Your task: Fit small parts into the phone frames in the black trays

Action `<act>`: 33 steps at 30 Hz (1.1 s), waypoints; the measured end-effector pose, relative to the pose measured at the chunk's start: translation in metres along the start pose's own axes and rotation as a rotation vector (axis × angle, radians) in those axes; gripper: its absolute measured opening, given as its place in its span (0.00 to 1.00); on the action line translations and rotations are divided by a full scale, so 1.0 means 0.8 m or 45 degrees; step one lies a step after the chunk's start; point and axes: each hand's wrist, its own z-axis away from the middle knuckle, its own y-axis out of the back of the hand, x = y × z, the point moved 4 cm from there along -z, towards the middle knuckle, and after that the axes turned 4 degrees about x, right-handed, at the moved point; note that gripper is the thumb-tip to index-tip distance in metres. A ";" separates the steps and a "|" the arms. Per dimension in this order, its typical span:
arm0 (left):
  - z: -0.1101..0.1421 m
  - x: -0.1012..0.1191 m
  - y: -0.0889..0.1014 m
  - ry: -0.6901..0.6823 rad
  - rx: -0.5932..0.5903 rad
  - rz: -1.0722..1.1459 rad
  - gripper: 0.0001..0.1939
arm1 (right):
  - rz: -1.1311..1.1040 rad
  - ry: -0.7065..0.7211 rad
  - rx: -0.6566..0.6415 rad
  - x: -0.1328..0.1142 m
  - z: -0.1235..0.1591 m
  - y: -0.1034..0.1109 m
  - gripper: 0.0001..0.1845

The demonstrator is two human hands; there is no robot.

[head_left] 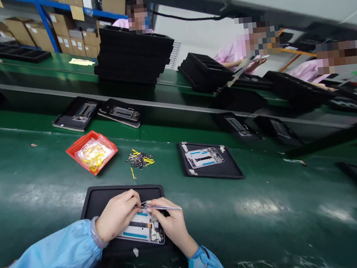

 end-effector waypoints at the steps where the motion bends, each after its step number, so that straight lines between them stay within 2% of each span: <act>1: -0.001 -0.001 0.001 0.008 -0.005 0.007 0.07 | -0.002 0.005 -0.008 0.000 0.000 0.000 0.05; 8: -0.009 -0.009 0.005 0.203 -0.056 0.097 0.06 | 0.063 -0.044 -0.063 0.001 -0.007 -0.002 0.06; 11: -0.010 -0.012 0.006 0.201 -0.063 0.110 0.07 | 0.096 -0.040 -0.078 0.001 -0.009 -0.004 0.09; 15: -0.004 -0.011 0.008 -0.007 -0.032 0.030 0.09 | 0.092 -0.026 -0.088 0.001 -0.009 -0.004 0.11; 19: 0.006 -0.002 0.012 -0.342 0.078 -0.186 0.18 | 0.094 0.010 -0.067 -0.001 -0.006 -0.002 0.10; 21: 0.009 0.003 0.015 -0.450 0.123 -0.268 0.22 | 0.099 0.023 -0.059 -0.001 -0.005 -0.002 0.10; 27: 0.009 0.016 0.018 -0.573 0.144 -0.373 0.24 | 0.122 0.021 -0.029 -0.003 -0.006 -0.002 0.10; 33: 0.008 0.019 0.019 -0.603 0.182 -0.410 0.25 | 0.099 -0.014 -0.016 -0.004 -0.006 0.004 0.08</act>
